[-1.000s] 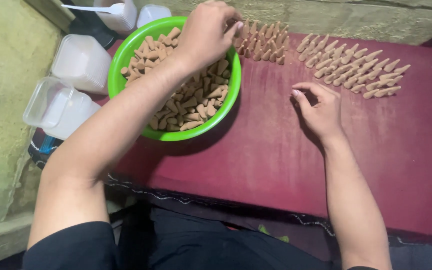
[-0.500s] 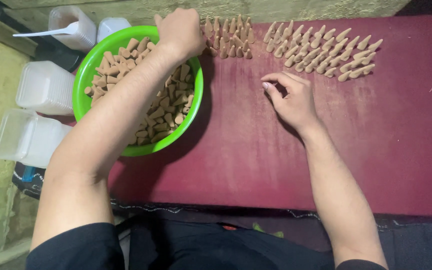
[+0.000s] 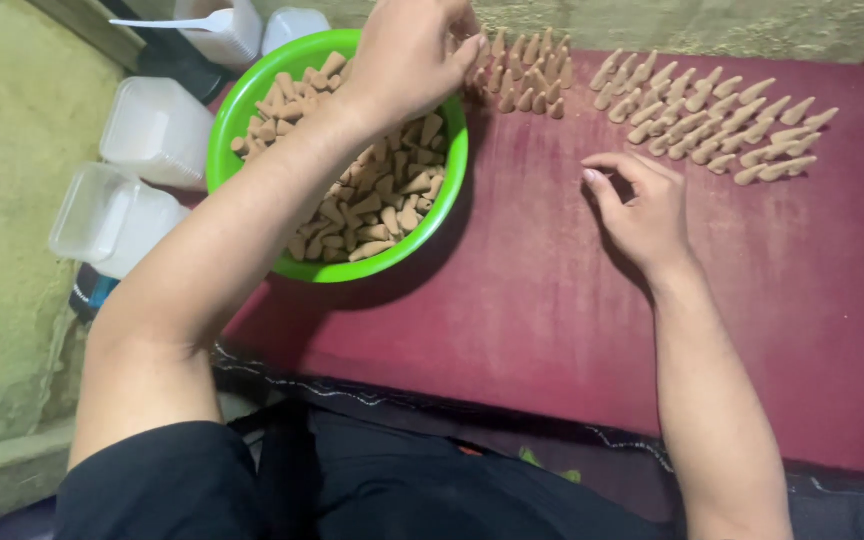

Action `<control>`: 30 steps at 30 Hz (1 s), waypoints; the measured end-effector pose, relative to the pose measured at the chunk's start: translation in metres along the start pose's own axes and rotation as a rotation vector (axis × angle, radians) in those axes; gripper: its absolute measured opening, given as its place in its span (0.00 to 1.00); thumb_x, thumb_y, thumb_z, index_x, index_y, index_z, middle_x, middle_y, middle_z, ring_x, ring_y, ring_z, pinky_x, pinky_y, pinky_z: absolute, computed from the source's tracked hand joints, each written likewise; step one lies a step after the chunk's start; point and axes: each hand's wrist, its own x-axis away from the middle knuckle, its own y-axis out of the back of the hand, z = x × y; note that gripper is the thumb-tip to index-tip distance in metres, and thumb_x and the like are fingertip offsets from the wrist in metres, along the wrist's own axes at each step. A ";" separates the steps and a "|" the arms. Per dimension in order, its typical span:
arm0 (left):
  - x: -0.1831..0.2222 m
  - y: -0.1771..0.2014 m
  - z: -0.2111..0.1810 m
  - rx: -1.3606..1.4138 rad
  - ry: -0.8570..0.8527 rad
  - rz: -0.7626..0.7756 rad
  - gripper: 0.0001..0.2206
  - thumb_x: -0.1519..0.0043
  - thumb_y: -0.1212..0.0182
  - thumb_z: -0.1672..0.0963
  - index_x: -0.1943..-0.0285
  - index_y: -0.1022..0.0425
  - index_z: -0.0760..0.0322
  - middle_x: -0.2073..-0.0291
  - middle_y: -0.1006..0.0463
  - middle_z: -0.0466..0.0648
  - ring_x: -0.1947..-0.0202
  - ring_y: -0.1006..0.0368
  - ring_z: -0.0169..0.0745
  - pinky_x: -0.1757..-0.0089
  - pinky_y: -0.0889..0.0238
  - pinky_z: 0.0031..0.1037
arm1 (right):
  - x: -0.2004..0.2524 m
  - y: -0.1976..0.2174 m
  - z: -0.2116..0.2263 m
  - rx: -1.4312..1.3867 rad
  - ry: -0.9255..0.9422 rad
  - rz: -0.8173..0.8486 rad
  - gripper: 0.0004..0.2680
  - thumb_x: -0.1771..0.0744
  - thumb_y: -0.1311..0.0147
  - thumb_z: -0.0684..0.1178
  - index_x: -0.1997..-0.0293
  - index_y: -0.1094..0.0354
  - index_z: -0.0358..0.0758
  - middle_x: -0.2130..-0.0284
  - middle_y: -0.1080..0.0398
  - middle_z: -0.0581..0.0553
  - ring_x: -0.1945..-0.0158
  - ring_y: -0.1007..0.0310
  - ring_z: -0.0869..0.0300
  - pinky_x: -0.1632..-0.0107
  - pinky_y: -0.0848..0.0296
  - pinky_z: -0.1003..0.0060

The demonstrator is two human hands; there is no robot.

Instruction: Arranging incense cones from a bowl into organized rows on a table

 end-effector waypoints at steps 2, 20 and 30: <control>0.024 0.020 -0.001 -0.005 -0.045 0.054 0.06 0.34 0.37 0.55 0.62 0.20 0.59 0.68 0.18 0.45 0.65 0.25 0.43 0.62 0.32 0.37 | -0.001 0.000 0.001 0.009 0.014 0.004 0.03 0.30 0.39 0.37 0.53 0.22 0.35 0.60 0.21 0.43 0.59 0.24 0.58 0.53 0.30 0.66; 0.118 0.054 0.039 -0.280 0.098 0.336 0.07 0.37 0.36 0.57 0.53 0.20 0.64 0.43 0.24 0.61 0.39 0.31 0.68 0.44 0.36 0.62 | 0.004 -0.007 -0.002 0.094 -0.060 0.078 0.03 0.29 0.38 0.39 0.52 0.21 0.36 0.60 0.21 0.43 0.58 0.24 0.60 0.53 0.30 0.66; 0.103 0.056 0.032 -0.329 0.177 0.341 0.34 0.46 0.46 0.66 0.24 0.41 0.70 0.64 0.21 0.59 0.66 0.23 0.56 0.70 0.26 0.47 | 0.001 -0.005 0.005 0.069 0.035 0.080 0.03 0.29 0.40 0.38 0.53 0.22 0.34 0.59 0.21 0.42 0.55 0.22 0.57 0.50 0.28 0.65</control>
